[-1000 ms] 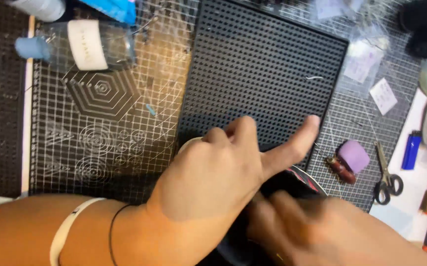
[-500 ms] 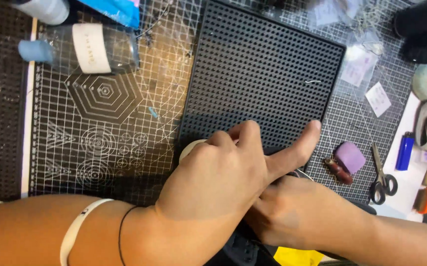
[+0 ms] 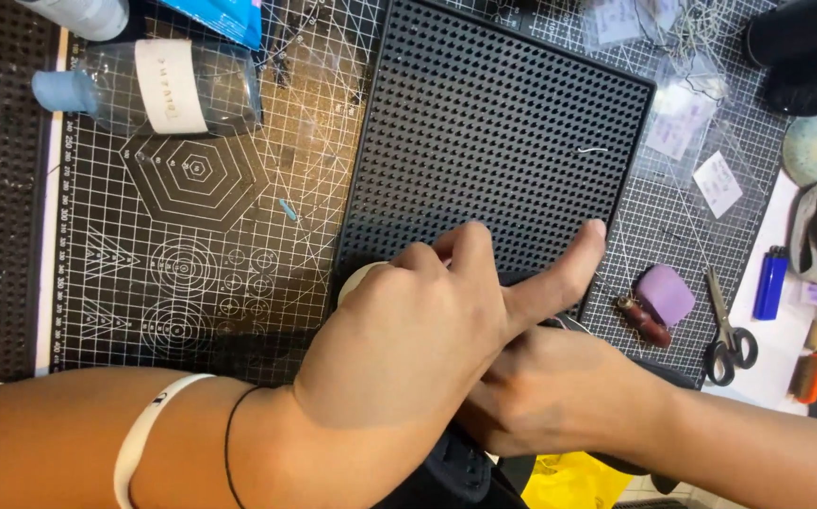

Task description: A person is hand-sewing the sole of a red and black sneaker on a workbench.

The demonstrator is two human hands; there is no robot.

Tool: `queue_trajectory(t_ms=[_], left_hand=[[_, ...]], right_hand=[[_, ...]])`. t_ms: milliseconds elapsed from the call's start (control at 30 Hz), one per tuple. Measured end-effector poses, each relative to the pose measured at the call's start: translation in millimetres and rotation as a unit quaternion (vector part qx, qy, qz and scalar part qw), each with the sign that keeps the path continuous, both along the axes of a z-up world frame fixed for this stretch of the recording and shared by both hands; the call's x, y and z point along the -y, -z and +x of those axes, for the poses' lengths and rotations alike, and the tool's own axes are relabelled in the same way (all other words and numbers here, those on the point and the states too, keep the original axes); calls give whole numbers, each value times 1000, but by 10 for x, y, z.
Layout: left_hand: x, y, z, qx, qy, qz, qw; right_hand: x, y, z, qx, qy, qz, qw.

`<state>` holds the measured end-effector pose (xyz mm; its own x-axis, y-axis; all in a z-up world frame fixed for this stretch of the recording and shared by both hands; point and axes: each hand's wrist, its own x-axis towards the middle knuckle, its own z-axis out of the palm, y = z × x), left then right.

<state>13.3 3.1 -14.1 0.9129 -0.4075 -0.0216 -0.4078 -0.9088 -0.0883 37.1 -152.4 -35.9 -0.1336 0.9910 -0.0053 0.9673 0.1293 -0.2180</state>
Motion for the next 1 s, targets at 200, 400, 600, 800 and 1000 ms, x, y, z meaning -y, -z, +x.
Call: queue_trajectory(t_ms=[200, 400, 600, 800, 1000], left_hand=[[-8, -25, 20, 24, -9, 39, 999], [-100, -40, 85, 12, 50, -2, 999], [-19, -57, 73, 22, 35, 24, 999], [-16, -104, 62, 26, 53, 75, 995], [-26, -130, 27, 19, 70, 61, 995]], right_hand=[[-65, -22, 9, -3, 1, -87, 996], [-111, -69, -21, -89, 84, -45, 992], [-141, -135, -71, -78, 98, -7, 992], [-148, -205, -44, -71, 117, -49, 989], [-95, -193, -51, -42, 87, 1, 995]])
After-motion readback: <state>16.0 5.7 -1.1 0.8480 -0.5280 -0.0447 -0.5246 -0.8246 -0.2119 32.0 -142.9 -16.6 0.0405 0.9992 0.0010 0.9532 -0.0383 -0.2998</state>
